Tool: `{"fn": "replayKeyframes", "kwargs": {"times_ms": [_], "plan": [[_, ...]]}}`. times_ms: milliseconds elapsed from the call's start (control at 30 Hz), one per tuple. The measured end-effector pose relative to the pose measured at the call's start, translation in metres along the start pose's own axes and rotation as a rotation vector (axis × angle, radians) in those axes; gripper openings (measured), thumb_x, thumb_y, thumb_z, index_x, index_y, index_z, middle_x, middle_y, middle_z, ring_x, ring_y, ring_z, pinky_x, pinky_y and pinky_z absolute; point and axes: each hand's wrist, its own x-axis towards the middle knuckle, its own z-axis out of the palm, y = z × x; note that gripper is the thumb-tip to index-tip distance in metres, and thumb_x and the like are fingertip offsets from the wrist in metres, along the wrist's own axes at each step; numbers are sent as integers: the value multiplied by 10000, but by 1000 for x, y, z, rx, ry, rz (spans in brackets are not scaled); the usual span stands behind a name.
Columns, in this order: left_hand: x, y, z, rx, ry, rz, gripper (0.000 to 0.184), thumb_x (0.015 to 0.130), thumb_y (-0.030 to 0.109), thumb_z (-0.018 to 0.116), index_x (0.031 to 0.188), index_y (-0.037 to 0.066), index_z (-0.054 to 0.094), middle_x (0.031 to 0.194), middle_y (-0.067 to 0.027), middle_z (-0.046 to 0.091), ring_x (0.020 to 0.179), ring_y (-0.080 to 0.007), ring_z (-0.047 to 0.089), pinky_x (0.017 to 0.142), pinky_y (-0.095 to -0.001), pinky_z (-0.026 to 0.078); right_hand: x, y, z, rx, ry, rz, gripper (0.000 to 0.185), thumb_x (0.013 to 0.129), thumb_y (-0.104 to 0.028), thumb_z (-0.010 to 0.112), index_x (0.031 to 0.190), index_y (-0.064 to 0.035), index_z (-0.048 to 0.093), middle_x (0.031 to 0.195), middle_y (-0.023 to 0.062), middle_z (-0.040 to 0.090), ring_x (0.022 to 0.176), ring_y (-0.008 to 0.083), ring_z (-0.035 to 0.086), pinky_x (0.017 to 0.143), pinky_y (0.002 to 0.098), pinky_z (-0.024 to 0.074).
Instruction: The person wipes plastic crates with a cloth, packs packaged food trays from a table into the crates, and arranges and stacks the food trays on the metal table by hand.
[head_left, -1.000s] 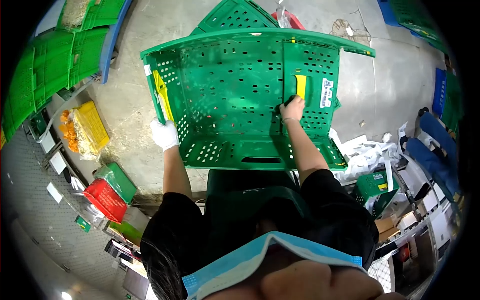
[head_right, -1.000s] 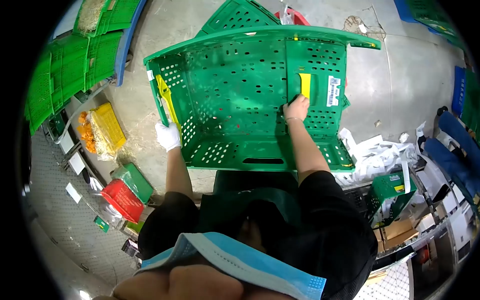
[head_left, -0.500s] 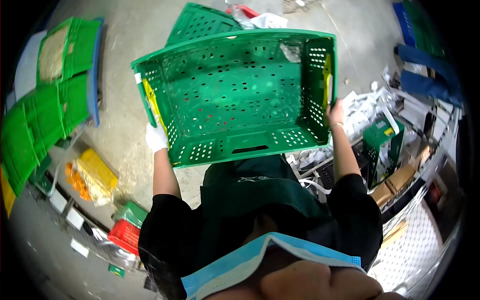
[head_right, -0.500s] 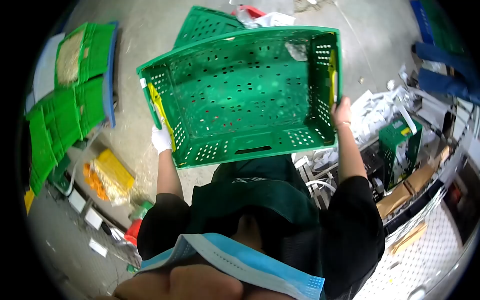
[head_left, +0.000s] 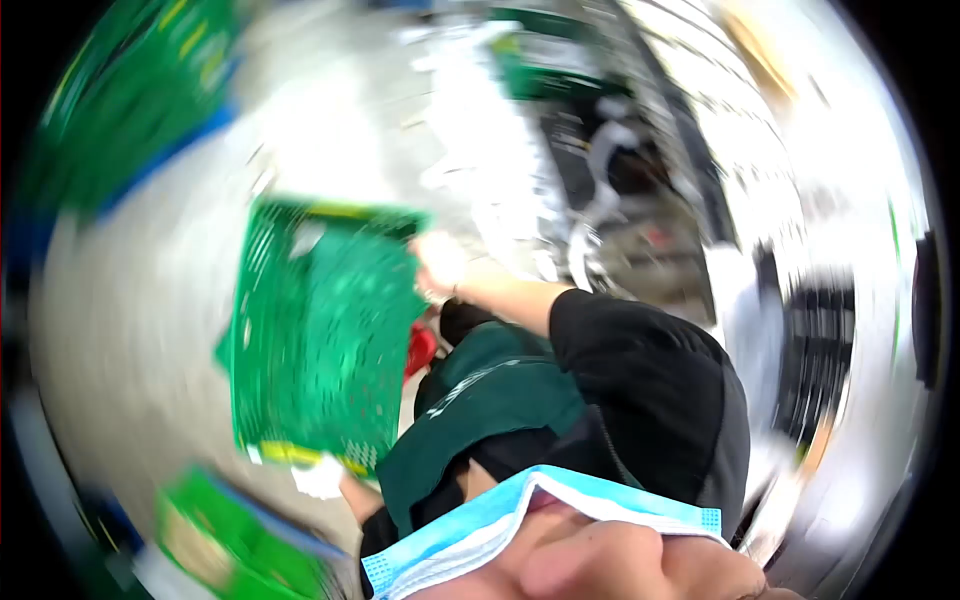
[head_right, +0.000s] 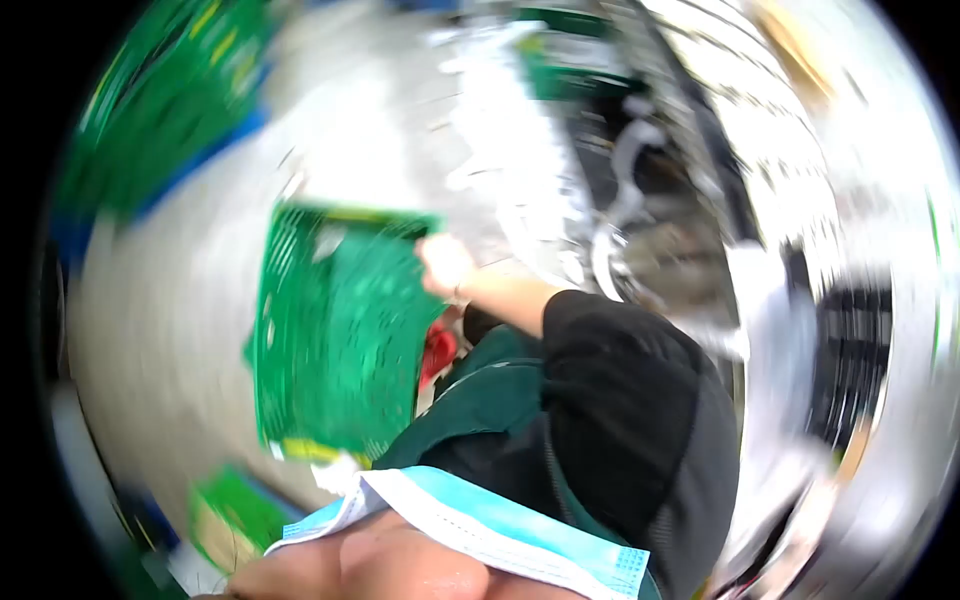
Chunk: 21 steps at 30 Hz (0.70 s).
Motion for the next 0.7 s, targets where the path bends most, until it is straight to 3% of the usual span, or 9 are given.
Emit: {"fn": "replayKeyframes", "kwargs": {"times_ms": [33, 67, 100, 200, 267, 333, 500, 667, 700], "plan": [[-16, 15, 3, 124, 347, 161, 591, 520, 210, 637, 1064, 33, 491, 1117, -226, 453, 1012, -339, 454, 806, -434, 401, -44, 25, 7, -93, -177, 33, 237, 617, -166, 563, 845, -100, 571, 869, 182, 555, 836, 307, 528, 729, 415, 409], [-17, 19, 11, 137, 400, 254, 619, 545, 222, 621, 1116, 54, 451, 1193, -225, 378, 1082, -365, 378, 860, -444, 355, -95, 43, 7, 11, -98, 123, 169, 653, -215, 551, 776, -104, 582, 848, 184, 552, 837, 306, 526, 727, 414, 401], [-11, 22, 46, -61, 611, 486, 551, 597, 168, 574, 1123, 66, 448, 1200, -212, 378, 1094, -348, 370, 886, -429, 338, -140, 76, -1, 255, -187, 160, 310, 633, -221, 569, 882, -38, 545, 871, 163, 550, 891, 300, 512, 792, 401, 398], [-102, 163, -22, -1053, -339, 246, 456, 660, 3, 477, 1112, 53, 445, 1192, -181, 391, 1109, -315, 360, 917, -389, 311, -254, 114, -93, 227, 22, 517, 322, 633, -212, 555, 923, -71, 563, 889, 146, 572, 865, 291, 543, 753, 366, 436], [-144, 202, 5, -809, -271, 1021, 467, 659, -32, 469, 1121, 22, 431, 1190, -187, 387, 1113, -304, 363, 925, -359, 308, -327, 151, -135, 253, 302, 674, 284, 661, -229, 554, 894, -65, 559, 818, 123, 586, 780, 273, 573, 691, 355, 457], [-206, 267, -6, -510, -373, 1351, 476, 679, -36, 463, 1150, 3, 409, 1198, -182, 386, 1114, -288, 371, 930, -346, 310, -390, 174, -181, 288, 622, 766, 258, 702, -236, 548, 893, -62, 560, 837, 108, 595, 752, 249, 582, 680, 333, 461], [-421, 441, -44, -730, -770, 1639, 363, 776, -1, 434, 1139, -10, 423, 1188, -155, 416, 1085, -253, 419, 915, -335, 332, -528, 292, -244, 462, 1120, 854, 279, 725, -220, 582, 909, -14, 538, 820, 129, 584, 746, 184, 566, 700, 283, 444], [-647, 602, -40, -846, -722, 2232, 316, 771, 133, 485, 1058, 3, 509, 1061, -151, 521, 1003, -255, 482, 878, -316, 362, -620, 483, -331, 87, 1346, 1294, 444, 697, -286, 592, 1002, 20, 490, 1024, 199, 509, 937, 300, 504, 806, 341, 404], [-685, 630, -24, -730, -469, 2344, 349, 765, 168, 496, 1077, 10, 495, 1093, -160, 497, 1024, -272, 462, 890, -337, 348, -626, 513, -350, 19, 1373, 1397, 491, 690, -303, 590, 1029, 33, 470, 1086, 222, 472, 991, 325, 475, 836, 359, 390]]}}
